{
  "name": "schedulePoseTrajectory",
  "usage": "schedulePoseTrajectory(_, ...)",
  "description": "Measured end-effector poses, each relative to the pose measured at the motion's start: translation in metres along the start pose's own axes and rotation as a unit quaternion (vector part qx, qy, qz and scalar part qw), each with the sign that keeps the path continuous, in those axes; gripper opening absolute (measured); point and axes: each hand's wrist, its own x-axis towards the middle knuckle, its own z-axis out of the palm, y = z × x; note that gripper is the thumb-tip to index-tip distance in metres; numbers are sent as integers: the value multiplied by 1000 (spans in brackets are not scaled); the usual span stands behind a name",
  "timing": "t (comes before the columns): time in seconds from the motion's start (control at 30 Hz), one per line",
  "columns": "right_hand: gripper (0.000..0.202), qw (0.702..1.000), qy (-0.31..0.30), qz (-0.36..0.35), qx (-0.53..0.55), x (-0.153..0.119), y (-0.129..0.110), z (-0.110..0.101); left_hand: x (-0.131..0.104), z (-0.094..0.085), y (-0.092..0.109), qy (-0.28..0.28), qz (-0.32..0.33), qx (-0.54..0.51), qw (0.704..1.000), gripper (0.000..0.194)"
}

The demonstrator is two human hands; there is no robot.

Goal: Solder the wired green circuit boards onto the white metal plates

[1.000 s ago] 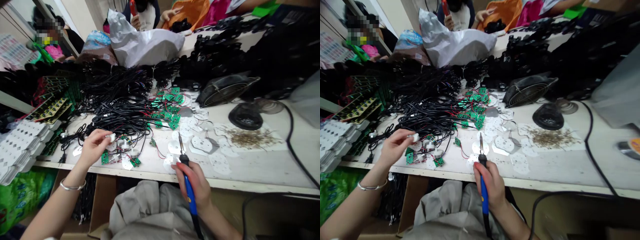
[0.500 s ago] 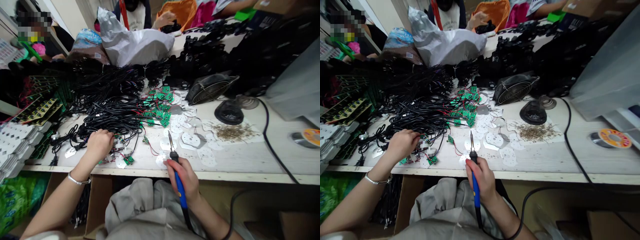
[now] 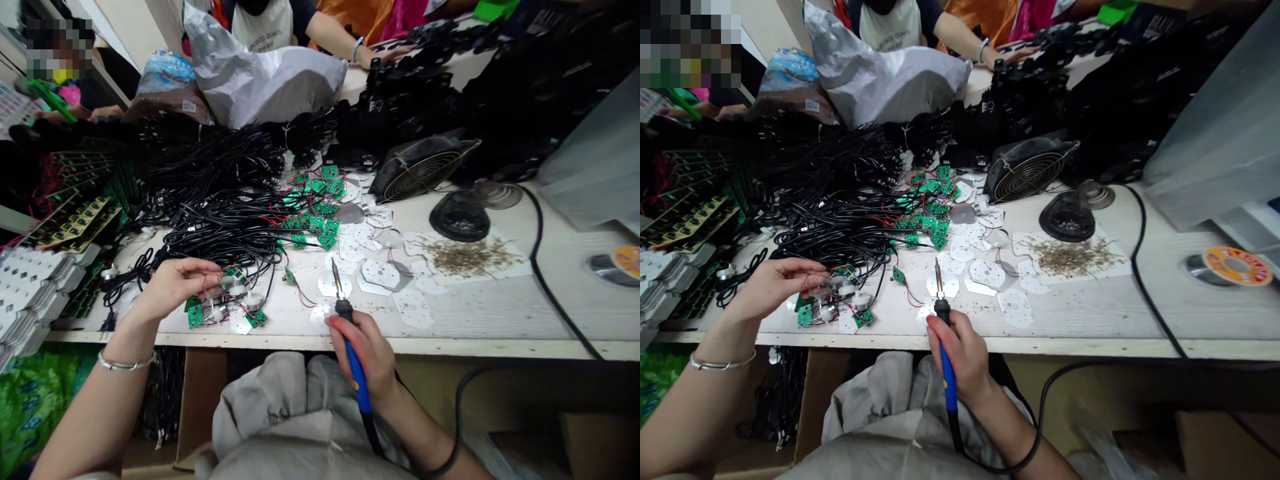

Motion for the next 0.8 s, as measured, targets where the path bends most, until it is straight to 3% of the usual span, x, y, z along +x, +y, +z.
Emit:
schedulePoseTrajectory(0.1, 28, 1000, 2, -1, 3, 2, -1, -1, -1, 10, -1, -39, 10, -97, 995, 51)
schedulePoseTrajectory(0.17, 28, 1000, 4, -4, 5, 3, -2, -1, -3, 15, -4, -52, 80, -59, 994, 46)
schedulePoseTrajectory(0.23, 29, 1000, 5, -4, 1, 4, -2, -1, -4, 18, -8, -42, 196, 46, 979, 37)
schedulePoseTrajectory(0.37, 30, 1000, 13, -4, -19, 2, -1, 1, -4, 19, -18, 17, 405, 286, 868, 34)
schedulePoseTrajectory(0.5, 26, 1000, 0, 21, 3, -4, 2, 4, -2, 18, -19, 68, 500, 420, 755, 33)
schedulePoseTrajectory(0.6, 21, 999, -11, 47, 11, -6, 3, 5, -4, 16, -10, 91, 535, 462, 702, 28)
schedulePoseTrajectory(0.7, 18, 998, -10, 64, 7, -4, 2, 5, -9, 18, 6, 136, 525, 465, 700, 21)
schedulePoseTrajectory(0.8, 18, 999, -2, 51, 4, 0, -1, 4, -16, 32, 25, 172, 473, 416, 758, 13)
